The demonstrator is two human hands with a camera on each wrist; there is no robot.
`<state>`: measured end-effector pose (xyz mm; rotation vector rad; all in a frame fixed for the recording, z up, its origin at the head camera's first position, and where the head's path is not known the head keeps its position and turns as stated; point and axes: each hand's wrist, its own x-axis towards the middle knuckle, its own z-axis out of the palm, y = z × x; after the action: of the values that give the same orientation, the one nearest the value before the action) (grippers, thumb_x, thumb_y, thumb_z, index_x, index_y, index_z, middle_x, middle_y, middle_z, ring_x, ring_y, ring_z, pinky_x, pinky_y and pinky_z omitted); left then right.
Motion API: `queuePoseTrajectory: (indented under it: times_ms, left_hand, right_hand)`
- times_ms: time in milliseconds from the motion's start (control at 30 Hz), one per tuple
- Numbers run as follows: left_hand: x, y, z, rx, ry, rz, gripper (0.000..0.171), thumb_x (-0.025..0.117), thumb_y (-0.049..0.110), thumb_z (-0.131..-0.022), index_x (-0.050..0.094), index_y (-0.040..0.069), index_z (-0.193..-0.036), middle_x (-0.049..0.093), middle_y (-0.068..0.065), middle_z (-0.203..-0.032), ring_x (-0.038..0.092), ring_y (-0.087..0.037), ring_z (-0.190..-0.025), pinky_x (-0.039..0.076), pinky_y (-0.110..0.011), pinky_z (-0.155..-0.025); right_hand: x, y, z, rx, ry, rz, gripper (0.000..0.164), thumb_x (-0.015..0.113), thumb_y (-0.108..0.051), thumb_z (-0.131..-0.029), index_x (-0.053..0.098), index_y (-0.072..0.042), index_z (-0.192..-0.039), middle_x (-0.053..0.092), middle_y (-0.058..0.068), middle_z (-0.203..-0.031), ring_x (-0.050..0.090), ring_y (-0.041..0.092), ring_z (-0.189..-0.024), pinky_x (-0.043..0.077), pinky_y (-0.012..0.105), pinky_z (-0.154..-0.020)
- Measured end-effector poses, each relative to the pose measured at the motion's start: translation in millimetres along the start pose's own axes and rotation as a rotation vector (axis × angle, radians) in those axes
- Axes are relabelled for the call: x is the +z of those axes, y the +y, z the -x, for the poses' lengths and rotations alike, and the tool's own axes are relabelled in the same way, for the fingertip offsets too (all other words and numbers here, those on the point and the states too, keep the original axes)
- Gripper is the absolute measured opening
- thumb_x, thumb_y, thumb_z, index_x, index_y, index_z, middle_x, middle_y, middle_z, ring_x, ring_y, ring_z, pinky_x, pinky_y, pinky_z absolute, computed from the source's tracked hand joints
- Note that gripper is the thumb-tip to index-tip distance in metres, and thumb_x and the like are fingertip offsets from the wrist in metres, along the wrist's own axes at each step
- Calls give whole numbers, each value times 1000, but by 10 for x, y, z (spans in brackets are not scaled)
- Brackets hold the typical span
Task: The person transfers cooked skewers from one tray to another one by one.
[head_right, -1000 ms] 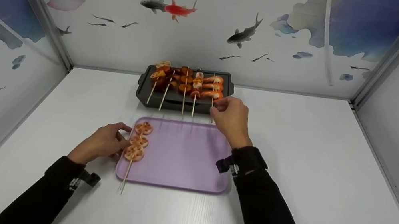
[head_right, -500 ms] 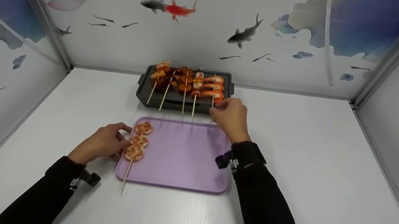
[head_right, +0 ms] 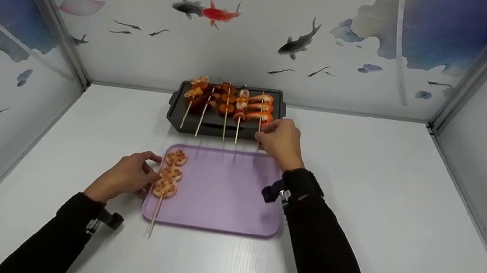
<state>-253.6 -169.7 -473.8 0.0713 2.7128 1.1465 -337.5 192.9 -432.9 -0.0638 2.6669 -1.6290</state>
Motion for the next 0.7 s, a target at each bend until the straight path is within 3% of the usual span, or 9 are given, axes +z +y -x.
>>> queuePoseTrajectory:
  times_ms: [133,700]
  left_hand:
    - [4,-9,2,-2,2,1,45,62,13,-95,55,2,-139,68,-7,-87,68,-21,-68,53,-31,-55]
    - [7,-34,11,-4,-17,24,45,62,15,-96,54,4,-139,68,-7,-87,69,-22,-64,55,-33,-55]
  right_hand:
    - [6,-3,-30,12,-14,-18,24,75,-15,-92,71,0,-110,75,18,-97,75,30,-86,60,32,-74]
    - [4,-55,-52,30,-19,-25,20,74,-13,-90,75,4,-101,75,18,-90,73,20,-77,58,26,-70]
